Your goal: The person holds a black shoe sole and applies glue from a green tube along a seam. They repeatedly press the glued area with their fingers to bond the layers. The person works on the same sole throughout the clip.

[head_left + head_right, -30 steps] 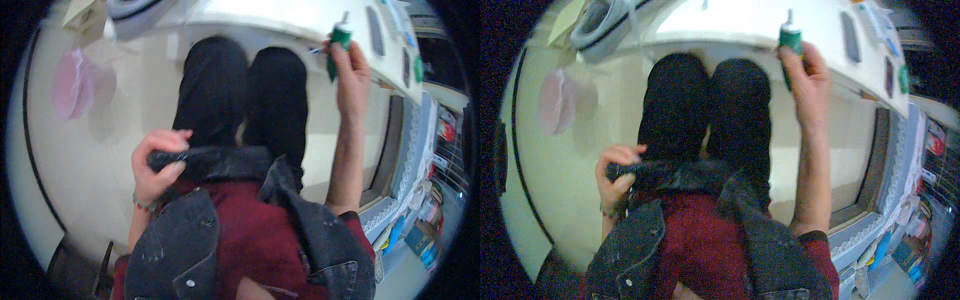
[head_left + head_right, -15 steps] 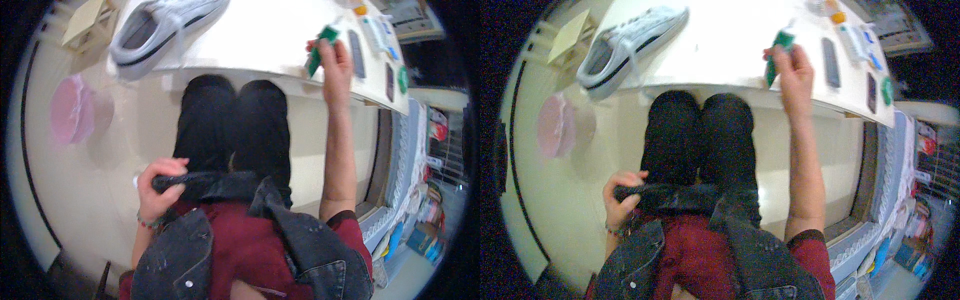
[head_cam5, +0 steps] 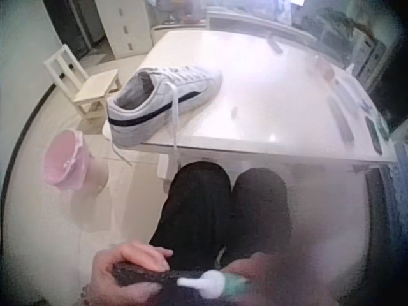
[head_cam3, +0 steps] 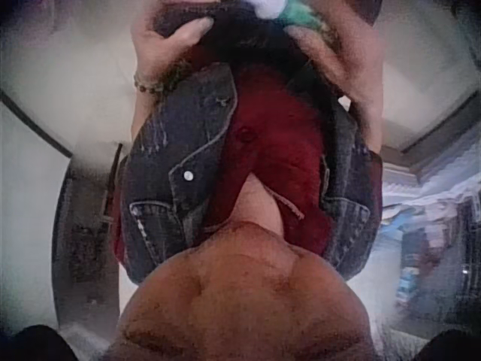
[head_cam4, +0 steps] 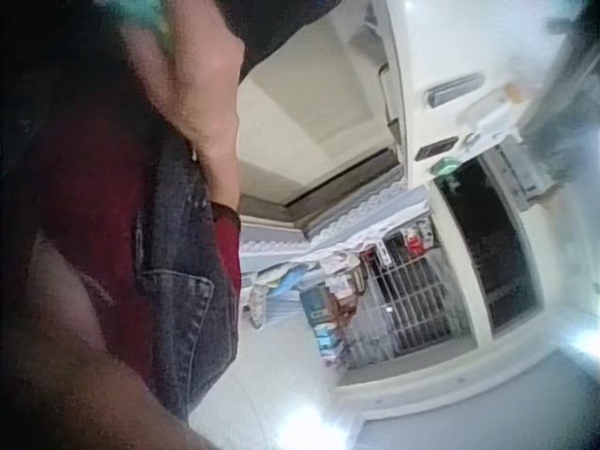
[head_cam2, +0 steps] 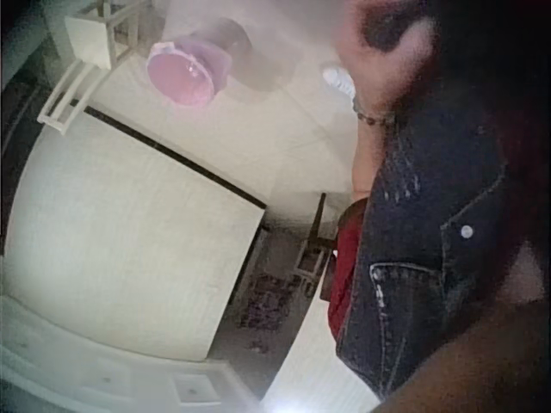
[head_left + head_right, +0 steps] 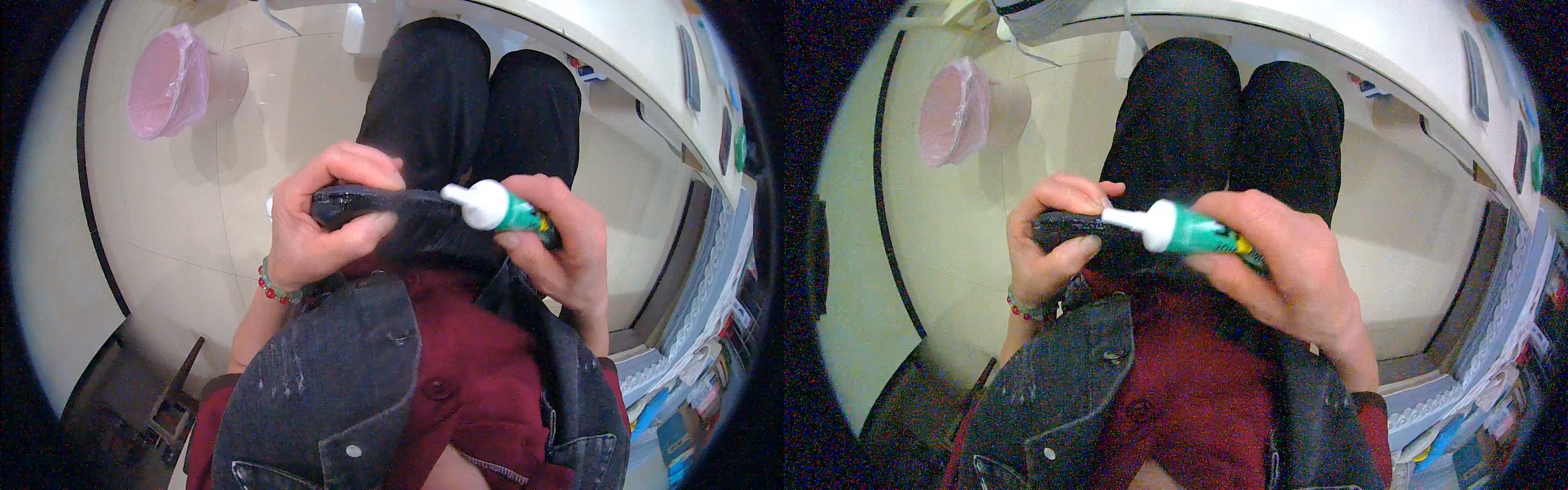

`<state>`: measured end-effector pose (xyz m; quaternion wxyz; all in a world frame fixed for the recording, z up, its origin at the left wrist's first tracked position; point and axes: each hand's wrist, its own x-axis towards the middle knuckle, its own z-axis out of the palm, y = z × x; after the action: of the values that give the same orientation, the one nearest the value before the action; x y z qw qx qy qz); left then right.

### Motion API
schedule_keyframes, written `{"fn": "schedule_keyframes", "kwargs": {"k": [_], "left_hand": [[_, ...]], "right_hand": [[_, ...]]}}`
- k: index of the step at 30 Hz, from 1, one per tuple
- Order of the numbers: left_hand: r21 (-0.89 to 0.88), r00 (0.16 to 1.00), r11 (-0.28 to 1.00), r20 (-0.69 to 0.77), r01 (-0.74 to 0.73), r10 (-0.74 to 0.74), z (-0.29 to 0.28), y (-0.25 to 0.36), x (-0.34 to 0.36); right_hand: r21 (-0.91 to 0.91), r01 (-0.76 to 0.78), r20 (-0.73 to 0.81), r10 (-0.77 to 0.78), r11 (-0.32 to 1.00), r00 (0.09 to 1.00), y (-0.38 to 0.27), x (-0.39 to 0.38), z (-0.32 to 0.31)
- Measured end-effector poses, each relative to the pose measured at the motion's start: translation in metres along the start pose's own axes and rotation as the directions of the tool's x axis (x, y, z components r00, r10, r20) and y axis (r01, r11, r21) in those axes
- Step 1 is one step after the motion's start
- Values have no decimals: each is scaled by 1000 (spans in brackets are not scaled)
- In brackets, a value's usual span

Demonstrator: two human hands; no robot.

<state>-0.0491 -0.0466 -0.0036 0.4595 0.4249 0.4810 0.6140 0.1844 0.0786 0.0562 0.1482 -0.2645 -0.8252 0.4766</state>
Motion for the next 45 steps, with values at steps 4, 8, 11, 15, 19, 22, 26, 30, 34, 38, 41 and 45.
{"fn": "schedule_keyframes", "kwargs": {"k": [4, 8, 11, 15, 19, 22, 26, 30, 34, 38, 41, 45], "left_hand": [[6, 1000, 1000, -13, 25, -25, 10, 5, 1], [83, 1000, 996, -15, 24, -23, 19, 12, 2], [100, 999, 994, -15, 33, -31, 22, 18, 2], [140, 999, 989, -19, 37, -35, 24, 22, -1], [150, 999, 988, -13, 39, -37, 25, 26, -2], [146, 1000, 989, -5, 25, -24, 26, 25, 0], [178, 1000, 984, 13, -20, 18, 25, 23, 2], [172, 1000, 985, 12, -28, 26, 24, 23, 3], [181, 999, 983, 12, -32, 31, 27, 25, 4], [175, 1000, 985, 11, -10, 9, 29, 27, 8], [182, 1000, 983, 12, -12, 10, 29, 29, 9], [184, 1000, 983, 9, -24, 23, 30, 29, 10]], "right_hand": [[-189, 31, 47, -22, 981, 999, -14, -4, -4], [-320, 13, 58, 6, 947, 998, -24, -9, -15], [-355, 34, 43, -20, 934, 999, -28, -10, -17], [-396, 82, 52, -67, 915, 996, -30, -6, -18], [-422, 98, 69, -76, 901, 995, -35, -2, -17], [-448, 105, 94, -71, 888, 993, -39, 1, -20], [-462, 121, 107, -80, 878, 991, -42, 7, -23], [-498, 128, 122, -77, 858, 990, -46, 10, -23], [-513, 137, 141, -74, 847, 987, -51, 13, -26], [-515, 144, 151, -76, 845, 986, -55, 19, -30], [-507, 141, 152, -73, 850, 986, -59, 22, -31], [-533, 171, 188, -81, 828, 979, -64, 27, -34]]}}
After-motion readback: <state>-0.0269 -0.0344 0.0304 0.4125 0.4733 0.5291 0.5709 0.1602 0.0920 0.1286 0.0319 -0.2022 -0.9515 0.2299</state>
